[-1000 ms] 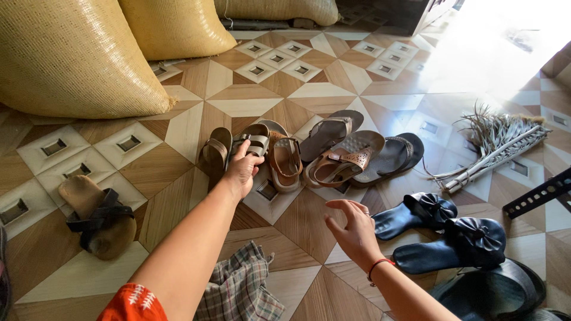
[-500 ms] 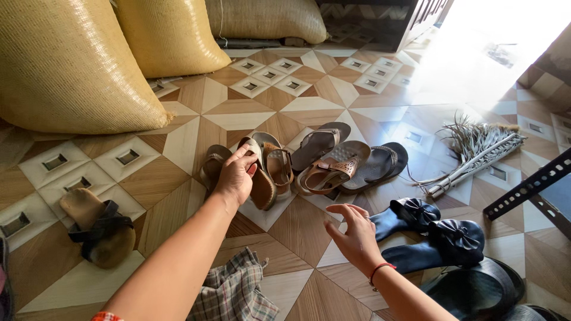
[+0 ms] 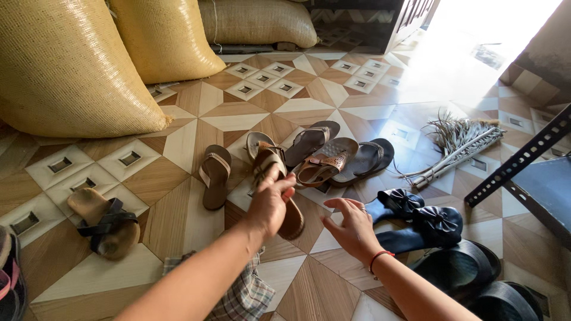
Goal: The person wipes several pairs of sandals and slippers with a cloth, then places them on a metal shelf. The person handles each shoe individually, wiping the straps and soles before arranging them on the shelf.
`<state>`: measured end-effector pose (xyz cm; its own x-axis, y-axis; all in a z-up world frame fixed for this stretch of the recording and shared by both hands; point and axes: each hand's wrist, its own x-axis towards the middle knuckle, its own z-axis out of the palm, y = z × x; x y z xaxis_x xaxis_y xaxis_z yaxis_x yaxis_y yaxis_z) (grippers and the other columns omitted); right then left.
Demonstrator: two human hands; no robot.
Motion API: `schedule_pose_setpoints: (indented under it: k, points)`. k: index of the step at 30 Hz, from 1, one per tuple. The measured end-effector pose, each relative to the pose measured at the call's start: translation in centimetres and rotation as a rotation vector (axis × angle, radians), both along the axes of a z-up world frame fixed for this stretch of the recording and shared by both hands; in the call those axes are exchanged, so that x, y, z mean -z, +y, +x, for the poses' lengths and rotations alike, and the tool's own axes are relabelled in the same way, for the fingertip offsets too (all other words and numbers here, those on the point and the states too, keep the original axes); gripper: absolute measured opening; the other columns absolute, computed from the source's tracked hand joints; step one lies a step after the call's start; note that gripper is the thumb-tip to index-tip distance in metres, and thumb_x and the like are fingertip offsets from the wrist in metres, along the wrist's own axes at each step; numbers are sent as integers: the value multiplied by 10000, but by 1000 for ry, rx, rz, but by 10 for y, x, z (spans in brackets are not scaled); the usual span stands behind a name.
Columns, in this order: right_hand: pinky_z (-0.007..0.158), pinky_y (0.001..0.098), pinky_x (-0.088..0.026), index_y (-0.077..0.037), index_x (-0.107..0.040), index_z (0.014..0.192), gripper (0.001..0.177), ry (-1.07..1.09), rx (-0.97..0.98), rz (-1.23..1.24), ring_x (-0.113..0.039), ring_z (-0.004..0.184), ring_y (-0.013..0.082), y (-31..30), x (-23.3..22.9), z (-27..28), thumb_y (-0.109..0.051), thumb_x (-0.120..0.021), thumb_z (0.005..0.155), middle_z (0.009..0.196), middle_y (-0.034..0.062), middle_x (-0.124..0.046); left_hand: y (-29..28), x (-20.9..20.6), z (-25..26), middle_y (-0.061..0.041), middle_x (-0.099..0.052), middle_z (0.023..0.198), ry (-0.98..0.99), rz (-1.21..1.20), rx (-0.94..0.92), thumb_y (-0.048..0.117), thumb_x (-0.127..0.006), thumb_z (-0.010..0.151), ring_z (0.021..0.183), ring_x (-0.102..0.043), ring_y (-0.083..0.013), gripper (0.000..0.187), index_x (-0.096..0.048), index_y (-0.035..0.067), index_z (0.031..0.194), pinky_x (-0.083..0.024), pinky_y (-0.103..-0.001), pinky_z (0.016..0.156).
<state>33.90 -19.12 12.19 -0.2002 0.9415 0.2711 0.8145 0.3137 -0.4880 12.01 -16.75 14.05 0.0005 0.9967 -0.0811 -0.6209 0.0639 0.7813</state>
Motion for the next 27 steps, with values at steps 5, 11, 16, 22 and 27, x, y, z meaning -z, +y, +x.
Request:
schedule_pose_setpoints:
  k: [5,11,16,22,27]
  points:
    - [1055,432,-391,-197,-699,1190,391,15,22,-89,-529,1292,257,-19,8,18,-467,-554,948,1226,39,-714,-70,-14,49,-37,-440,1469,194,-44,19,173,-659,824,1253,-506,-138,977,-122,175,1639,-428,-309,1010]
    - [1032,438,-399,-193,-689,1199,450,30,61,-201,-537,1277,257,-44,21,41,-494,-430,987,1221,31,-721,-130,2,83,-17,-198,1607,459,-150,113,198,-673,845,1319,-467,-155,1033,15,100,1609,-409,-324,1119]
    - [1028,443,-398,-199,-698,1184,442,-30,26,-206,-533,1271,269,-57,29,51,-496,-429,998,1223,31,-715,-150,25,97,-24,-142,1605,451,-137,329,194,-756,799,1323,-478,-170,1160,88,86,1588,-519,-329,1059]
    - [1000,445,-413,-205,-696,1181,332,-73,-7,-184,-559,1230,264,-73,29,39,-384,-561,935,1164,4,-735,-148,46,74,-41,-270,1612,652,-91,495,229,-770,831,1226,-585,-192,995,-154,77,1597,-540,-326,989]
    - [949,372,-507,-133,-698,1068,222,-45,-40,-142,-666,1067,239,-83,24,20,-239,-690,873,1018,41,-762,-144,52,7,-81,-625,1359,1211,214,181,136,-676,852,1059,-709,-202,517,-602,106,1362,-565,-339,956]
